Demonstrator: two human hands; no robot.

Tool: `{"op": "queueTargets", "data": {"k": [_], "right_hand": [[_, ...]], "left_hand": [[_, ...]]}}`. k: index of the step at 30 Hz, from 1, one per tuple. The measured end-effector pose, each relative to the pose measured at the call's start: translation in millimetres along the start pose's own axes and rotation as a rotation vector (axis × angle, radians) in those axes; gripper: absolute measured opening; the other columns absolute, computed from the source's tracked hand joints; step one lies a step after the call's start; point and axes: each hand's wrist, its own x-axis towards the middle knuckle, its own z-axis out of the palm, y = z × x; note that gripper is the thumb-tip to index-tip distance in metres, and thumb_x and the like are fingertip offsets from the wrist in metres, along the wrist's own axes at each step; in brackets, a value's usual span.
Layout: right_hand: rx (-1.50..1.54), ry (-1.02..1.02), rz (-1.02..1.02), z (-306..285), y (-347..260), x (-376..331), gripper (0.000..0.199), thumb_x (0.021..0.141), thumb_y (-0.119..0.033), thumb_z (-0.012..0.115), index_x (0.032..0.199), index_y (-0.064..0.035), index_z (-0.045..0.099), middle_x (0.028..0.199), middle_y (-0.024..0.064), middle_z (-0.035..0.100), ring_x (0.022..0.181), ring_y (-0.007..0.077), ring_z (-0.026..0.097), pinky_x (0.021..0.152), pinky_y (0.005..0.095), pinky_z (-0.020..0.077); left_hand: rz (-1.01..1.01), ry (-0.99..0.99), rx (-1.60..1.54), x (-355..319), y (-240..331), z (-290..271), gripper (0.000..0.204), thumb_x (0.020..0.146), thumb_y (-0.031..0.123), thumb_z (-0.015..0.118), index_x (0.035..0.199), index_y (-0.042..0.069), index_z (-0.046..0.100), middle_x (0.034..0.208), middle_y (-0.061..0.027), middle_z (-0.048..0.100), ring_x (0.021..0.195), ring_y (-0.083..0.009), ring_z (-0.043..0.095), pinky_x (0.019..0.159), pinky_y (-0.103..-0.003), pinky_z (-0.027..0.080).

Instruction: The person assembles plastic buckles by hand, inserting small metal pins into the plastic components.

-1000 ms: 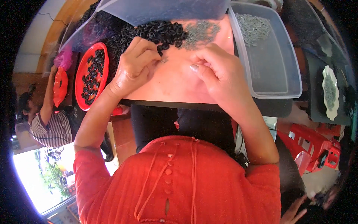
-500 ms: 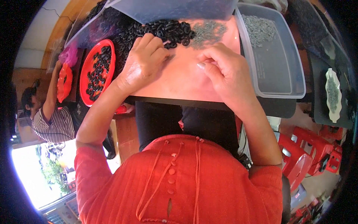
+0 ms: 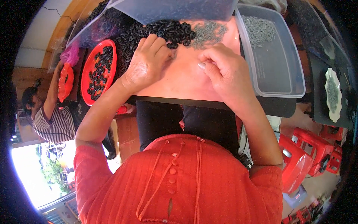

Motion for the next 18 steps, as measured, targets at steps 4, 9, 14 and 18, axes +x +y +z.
{"op": "queueTargets", "data": {"k": [4, 9, 14, 18], "right_hand": [[0.005, 0.014, -0.028, 0.2, 1.4, -0.7, 0.009, 0.083, 0.005, 0.062, 0.091, 0.0020, 0.059, 0.085, 0.0044, 0.058, 0.074, 0.0107, 0.055, 0.067, 0.0239, 0.0445], [-0.016, 0.023, -0.054, 1.5, 2.5, -0.9, 0.010, 0.083, 0.005, 0.062, 0.091, 0.0018, 0.059, 0.085, 0.0048, 0.057, 0.073, 0.0115, 0.055, 0.066, 0.0240, 0.0441], [-0.017, 0.024, -0.056, 1.9, 2.9, -1.2, 0.010, 0.083, 0.006, 0.062, 0.091, 0.0022, 0.059, 0.085, 0.0049, 0.058, 0.074, 0.0111, 0.055, 0.067, 0.0238, 0.0443], [-0.009, 0.028, -0.050, 2.8, 1.7, -0.7, 0.009, 0.084, 0.005, 0.062, 0.092, 0.0024, 0.059, 0.085, 0.0046, 0.059, 0.074, 0.0106, 0.056, 0.067, 0.0231, 0.0448]], "left_hand": [[0.001, -0.025, 0.003, -1.9, -0.4, -4.0, 0.018, 0.067, 0.007, 0.067, 0.083, 0.005, 0.058, 0.085, -0.0091, 0.052, 0.082, -0.0282, 0.051, 0.069, -0.038, 0.040], [0.054, -0.038, 0.011, 2.6, 0.0, -4.6, 0.017, 0.066, 0.006, 0.066, 0.081, 0.004, 0.058, 0.083, -0.0090, 0.052, 0.080, -0.0280, 0.051, 0.068, -0.038, 0.041], [0.047, -0.038, 0.014, 6.3, 1.6, -2.0, 0.017, 0.064, 0.003, 0.065, 0.079, 0.004, 0.057, 0.081, -0.0092, 0.051, 0.080, -0.0287, 0.051, 0.067, -0.039, 0.041], [0.015, 0.050, -0.069, 6.6, 2.3, -2.2, 0.018, 0.063, 0.000, 0.065, 0.078, 0.003, 0.056, 0.080, -0.0103, 0.051, 0.077, -0.0298, 0.051, 0.066, -0.039, 0.043]]}}
